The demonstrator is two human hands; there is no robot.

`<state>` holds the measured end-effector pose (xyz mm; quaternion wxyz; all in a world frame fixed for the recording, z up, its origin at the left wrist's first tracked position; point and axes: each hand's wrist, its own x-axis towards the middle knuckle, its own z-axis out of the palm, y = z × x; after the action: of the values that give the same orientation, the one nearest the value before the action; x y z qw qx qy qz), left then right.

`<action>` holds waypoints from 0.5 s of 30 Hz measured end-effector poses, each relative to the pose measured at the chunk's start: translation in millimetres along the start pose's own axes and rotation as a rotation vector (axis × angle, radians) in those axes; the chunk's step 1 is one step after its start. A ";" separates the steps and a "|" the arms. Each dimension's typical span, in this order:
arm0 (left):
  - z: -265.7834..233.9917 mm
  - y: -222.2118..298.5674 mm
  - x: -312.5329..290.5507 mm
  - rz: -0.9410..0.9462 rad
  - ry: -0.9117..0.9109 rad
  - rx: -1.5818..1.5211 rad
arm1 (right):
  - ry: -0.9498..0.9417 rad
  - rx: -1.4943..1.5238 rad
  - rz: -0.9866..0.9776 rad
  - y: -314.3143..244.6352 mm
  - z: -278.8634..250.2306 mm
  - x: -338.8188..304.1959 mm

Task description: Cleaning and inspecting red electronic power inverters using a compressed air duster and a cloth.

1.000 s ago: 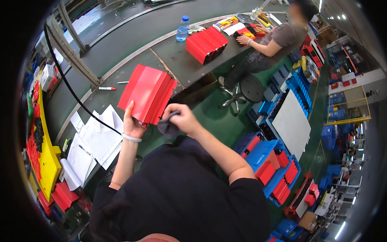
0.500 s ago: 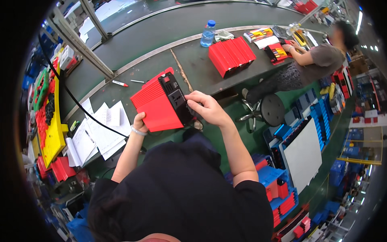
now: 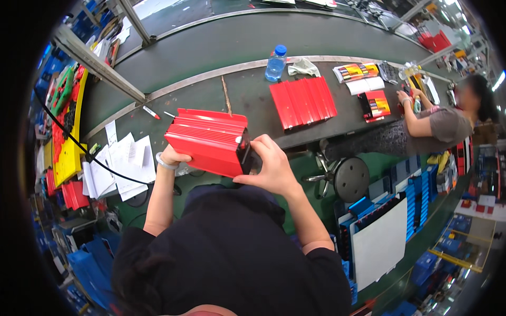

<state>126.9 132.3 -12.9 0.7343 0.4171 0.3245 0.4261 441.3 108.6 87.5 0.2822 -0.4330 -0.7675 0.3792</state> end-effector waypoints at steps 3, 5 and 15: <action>26.0 26.5 6.1 0.020 0.037 0.212 | 0.190 -0.050 0.017 17.6 10.8 2.2; 38.6 43.1 10.9 -0.026 0.022 0.428 | 0.260 0.012 0.006 33.3 18.9 4.2; 65.3 79.4 10.0 0.160 -0.059 0.621 | 0.202 0.527 0.178 63.8 55.2 -0.1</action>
<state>157.4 142.3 85.2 0.5454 0.6575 0.3838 0.3507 428.1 111.5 4.2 0.4253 -0.4460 -0.5697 0.5438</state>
